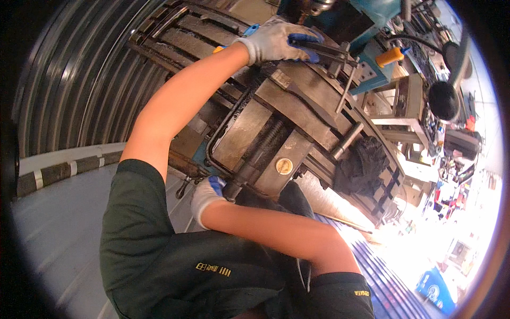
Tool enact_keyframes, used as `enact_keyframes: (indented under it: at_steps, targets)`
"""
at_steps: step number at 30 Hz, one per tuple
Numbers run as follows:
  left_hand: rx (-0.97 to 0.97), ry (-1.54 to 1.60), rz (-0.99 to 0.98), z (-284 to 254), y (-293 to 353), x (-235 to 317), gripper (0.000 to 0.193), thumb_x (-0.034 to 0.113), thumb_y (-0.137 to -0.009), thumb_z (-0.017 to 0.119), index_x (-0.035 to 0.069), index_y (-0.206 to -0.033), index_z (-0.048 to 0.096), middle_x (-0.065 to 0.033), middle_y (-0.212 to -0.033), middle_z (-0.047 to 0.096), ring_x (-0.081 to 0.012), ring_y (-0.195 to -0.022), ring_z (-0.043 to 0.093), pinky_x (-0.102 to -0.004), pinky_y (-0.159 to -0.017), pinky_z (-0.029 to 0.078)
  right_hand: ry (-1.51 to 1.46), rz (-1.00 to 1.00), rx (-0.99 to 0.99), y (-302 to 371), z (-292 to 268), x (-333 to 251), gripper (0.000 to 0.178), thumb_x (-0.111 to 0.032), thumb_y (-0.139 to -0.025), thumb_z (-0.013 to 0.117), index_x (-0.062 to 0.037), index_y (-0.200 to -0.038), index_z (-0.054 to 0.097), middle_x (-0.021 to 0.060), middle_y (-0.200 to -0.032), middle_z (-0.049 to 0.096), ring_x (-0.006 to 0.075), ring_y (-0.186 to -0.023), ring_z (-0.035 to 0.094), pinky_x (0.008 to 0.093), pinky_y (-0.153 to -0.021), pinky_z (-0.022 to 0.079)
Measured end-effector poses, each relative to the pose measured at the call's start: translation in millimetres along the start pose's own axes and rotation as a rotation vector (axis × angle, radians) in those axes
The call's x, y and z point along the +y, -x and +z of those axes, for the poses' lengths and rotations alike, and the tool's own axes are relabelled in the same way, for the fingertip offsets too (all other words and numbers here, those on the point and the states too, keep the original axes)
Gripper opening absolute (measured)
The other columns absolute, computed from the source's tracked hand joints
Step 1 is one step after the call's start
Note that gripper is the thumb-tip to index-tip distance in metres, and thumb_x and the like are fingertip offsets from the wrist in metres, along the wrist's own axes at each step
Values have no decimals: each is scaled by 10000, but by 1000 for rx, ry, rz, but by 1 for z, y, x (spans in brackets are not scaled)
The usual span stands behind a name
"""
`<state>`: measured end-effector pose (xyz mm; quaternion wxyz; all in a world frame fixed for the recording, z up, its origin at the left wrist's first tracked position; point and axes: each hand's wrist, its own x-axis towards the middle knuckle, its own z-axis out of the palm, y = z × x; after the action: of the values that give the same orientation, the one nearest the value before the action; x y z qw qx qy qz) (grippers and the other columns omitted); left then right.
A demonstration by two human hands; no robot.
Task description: The person secures a metal workpiece in a milling machine vise, then operates the machine to mill the surface. They repeatedly adjust the workpiece and machine controls throughout the process.
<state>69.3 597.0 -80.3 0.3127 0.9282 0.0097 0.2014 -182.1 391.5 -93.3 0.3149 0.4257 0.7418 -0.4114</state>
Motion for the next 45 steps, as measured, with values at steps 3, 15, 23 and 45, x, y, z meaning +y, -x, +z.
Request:
enact_keyframes:
  at_steps: [3, 15, 23, 45]
  targets:
    - [-14, -106, -64, -7, 5, 9, 558, 477, -754, 767, 272, -1260, 653, -38, -1196, 690, -259, -1064, 660, -350, -959, 488, -4, -47, 260, 50, -2, 14, 250, -155, -872, 561, -81, -1038, 733, 129, -1032, 709, 311, -995, 658, 398, -852, 473]
    - [-38, 138, -107, -7, 5, 12, 499, 381, -748, 795, 220, -1208, 688, -61, -1115, 716, -210, -1016, 680, -332, -912, 522, -128, -35, 697, 41, 26, 14, 195, -191, -838, 558, -52, -913, 671, 128, -867, 682, 260, -837, 657, 387, -742, 452]
    - [-50, 86, -83, -8, 7, 9, 575, 446, -749, 780, 207, -1257, 655, -63, -1219, 678, -233, -1116, 637, -339, -970, 493, -143, -128, 740, 51, 23, 17, 223, -242, -858, 540, -81, -873, 694, 128, -908, 690, 283, -886, 657, 427, -796, 460]
    - [-170, 208, -24, -39, 14, 18, 625, 545, -747, 693, 176, -1250, 647, -88, -1177, 679, -305, -1078, 639, -422, -914, 501, -275, 176, 752, 39, 24, 16, 236, -281, -746, 657, -75, -853, 695, 148, -802, 658, 305, -772, 665, 440, -716, 518]
